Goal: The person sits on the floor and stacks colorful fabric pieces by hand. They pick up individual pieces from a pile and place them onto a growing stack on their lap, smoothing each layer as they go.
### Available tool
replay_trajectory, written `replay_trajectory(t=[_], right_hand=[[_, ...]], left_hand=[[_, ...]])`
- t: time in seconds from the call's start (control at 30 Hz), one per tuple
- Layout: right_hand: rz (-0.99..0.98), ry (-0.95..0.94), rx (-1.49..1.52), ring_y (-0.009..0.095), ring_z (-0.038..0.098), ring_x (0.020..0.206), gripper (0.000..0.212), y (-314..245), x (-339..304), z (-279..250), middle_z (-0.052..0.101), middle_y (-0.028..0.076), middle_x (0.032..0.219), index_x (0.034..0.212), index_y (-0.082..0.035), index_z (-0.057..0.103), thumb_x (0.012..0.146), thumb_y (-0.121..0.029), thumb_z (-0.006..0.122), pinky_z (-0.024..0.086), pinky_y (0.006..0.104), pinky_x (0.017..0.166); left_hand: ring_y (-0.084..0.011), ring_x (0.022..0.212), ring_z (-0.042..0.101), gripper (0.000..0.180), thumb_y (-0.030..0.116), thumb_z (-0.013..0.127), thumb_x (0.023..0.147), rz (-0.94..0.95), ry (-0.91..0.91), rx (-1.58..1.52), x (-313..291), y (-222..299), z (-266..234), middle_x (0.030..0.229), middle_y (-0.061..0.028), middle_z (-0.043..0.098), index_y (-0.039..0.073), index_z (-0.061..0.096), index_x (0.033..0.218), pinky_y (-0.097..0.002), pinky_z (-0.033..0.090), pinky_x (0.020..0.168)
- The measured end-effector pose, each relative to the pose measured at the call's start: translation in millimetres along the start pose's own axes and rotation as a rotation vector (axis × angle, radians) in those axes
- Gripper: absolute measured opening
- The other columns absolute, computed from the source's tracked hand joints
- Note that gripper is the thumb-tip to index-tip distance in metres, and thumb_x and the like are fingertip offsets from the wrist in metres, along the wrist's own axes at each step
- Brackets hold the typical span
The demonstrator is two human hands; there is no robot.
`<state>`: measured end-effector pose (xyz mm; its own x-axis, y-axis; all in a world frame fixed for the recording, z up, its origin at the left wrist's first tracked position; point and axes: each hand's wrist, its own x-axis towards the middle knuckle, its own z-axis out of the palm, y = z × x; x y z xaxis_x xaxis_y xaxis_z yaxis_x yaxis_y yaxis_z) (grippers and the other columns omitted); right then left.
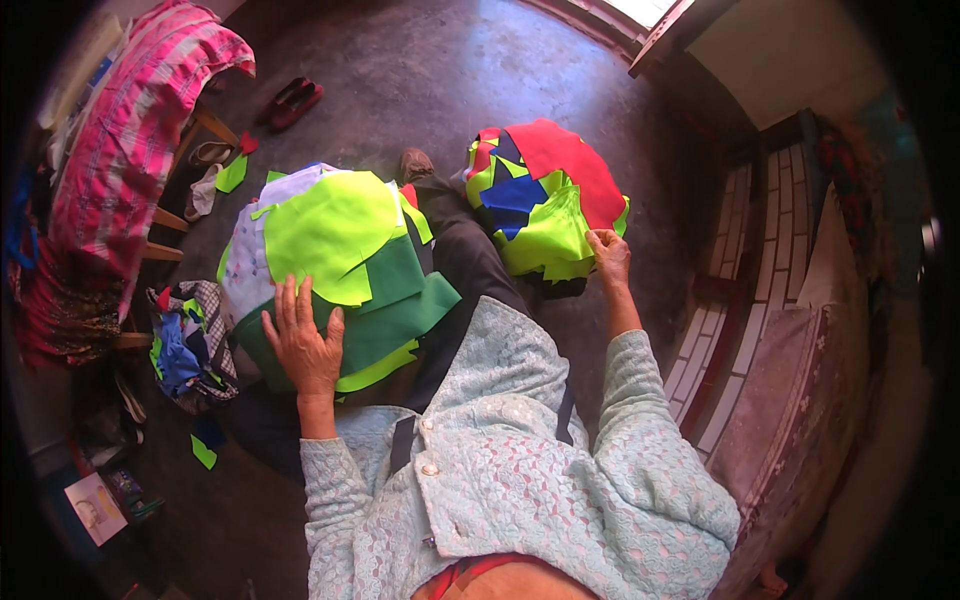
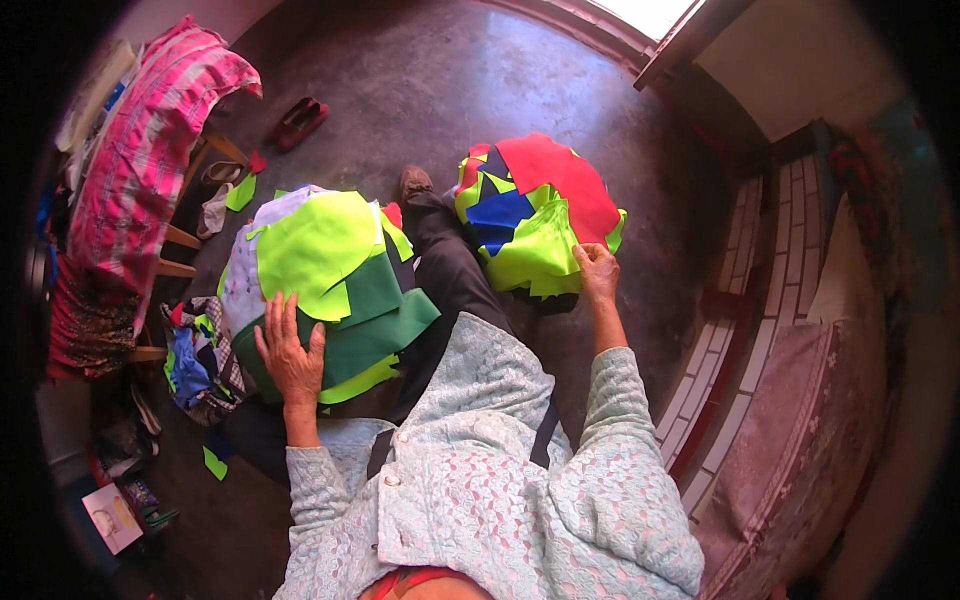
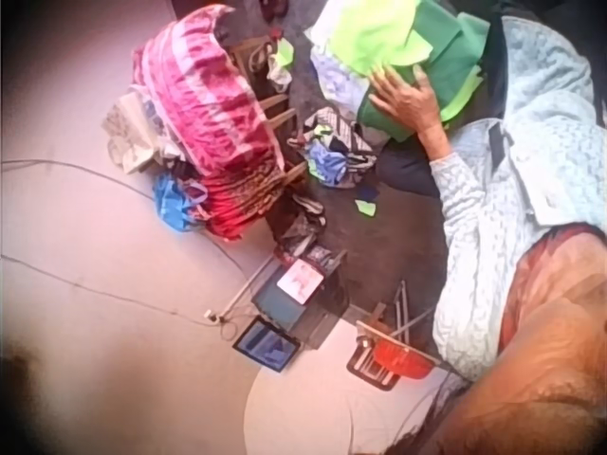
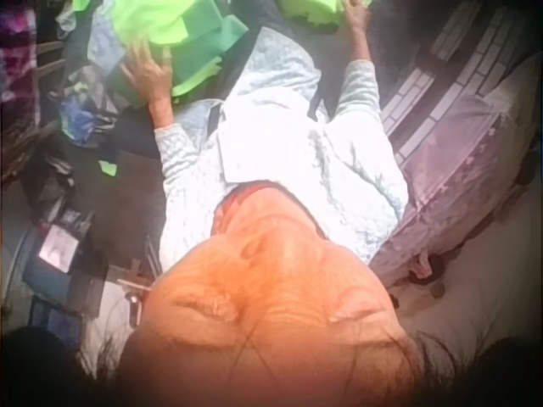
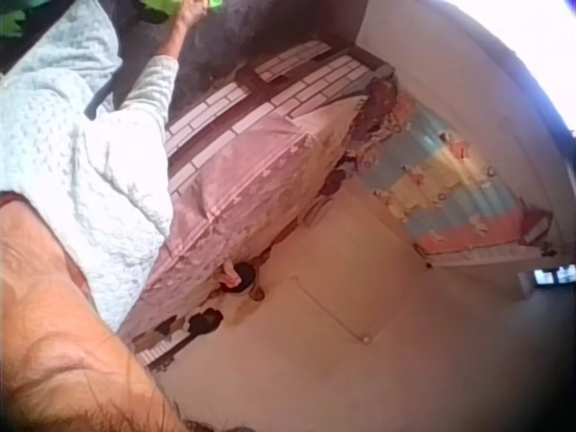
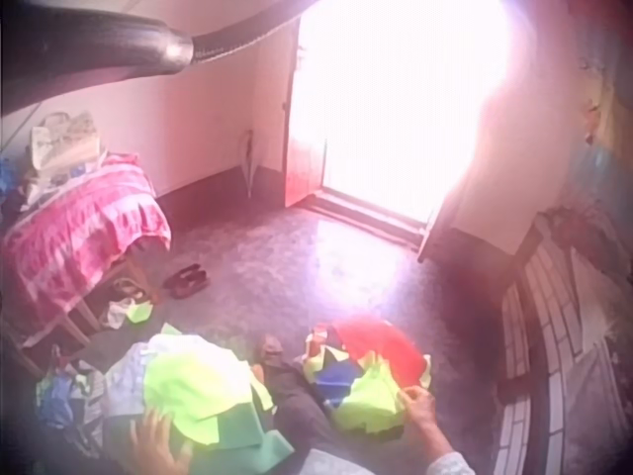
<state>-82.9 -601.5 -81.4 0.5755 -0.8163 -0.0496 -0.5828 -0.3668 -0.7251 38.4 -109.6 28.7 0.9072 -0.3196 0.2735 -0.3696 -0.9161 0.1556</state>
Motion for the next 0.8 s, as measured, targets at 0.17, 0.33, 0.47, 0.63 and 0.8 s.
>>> replay_trajectory(t=[0.17,0.33,0.47,0.63,0.8], right_hand=[[-0.006,0.077,-0.145,0.028,0.067,0.087,0.039,-9,14,-8,0.069,0.011,0.093,0.098,-0.008,0.069,0.079,-0.042,0.072,0.052,0.0398,0.078],[-0.125,0.023,-0.491,0.029,0.061,0.1,0.047,-16,17,-4,0.061,0.012,0.106,0.106,-0.01,0.065,0.071,-0.039,0.077,0.05,0.0415,0.085],[-0.11,0.022,-0.484,0.031,0.063,0.096,0.033,-25,13,-3,0.064,0.011,0.104,0.1,-0.012,0.066,0.076,-0.033,0.073,0.051,0.0429,0.082],[-0.171,0.098,-0.518,0.035,0.065,0.088,0.018,-7,20,0,0.066,0.011,0.096,0.097,-0.016,0.065,0.084,-0.029,0.065,0.052,0.0452,0.076],[-0.251,0.3,-0.318,0.037,0.063,0.085,0.02,-17,42,-10,0.065,0.014,0.093,0.093,-0.009,0.061,0.094,-0.029,0.056,0.049,0.0484,0.072]], left_hand=[[-0.0263,0.139,0.034,0.059,0.043,0.056,0.088,-0.008,0.003,-0.006,-1,-1,-1,0.146,-0.0074,0.041,0.014,0.046,0.138,-0.053,0.019,0.113],[-0.0262,0.139,0.034,0.059,0.044,0.055,0.089,0.0,0.0,-0.002,0,0,-1,0.146,-0.0074,0.041,0.014,0.046,0.139,-0.0528,0.019,0.113],[-0.0261,0.139,0.033,0.06,0.046,0.054,0.09,-0.007,-0.016,0.002,0,-1,-2,0.147,-0.0071,0.041,0.014,0.044,0.14,-0.052,0.019,0.113],[-0.026,0.14,0.032,0.06,0.046,0.054,0.09,-0.01,-0.012,-0.001,0,-1,-2,0.147,-0.0068,0.041,0.015,0.045,0.139,-0.0522,0.019,0.113],[-0.0264,0.139,0.033,0.059,0.045,0.056,0.088,-0.017,-0.008,-0.037,0,1,-1,0.146,-0.0078,0.041,0.014,0.047,0.137,-0.0539,0.017,0.114]])
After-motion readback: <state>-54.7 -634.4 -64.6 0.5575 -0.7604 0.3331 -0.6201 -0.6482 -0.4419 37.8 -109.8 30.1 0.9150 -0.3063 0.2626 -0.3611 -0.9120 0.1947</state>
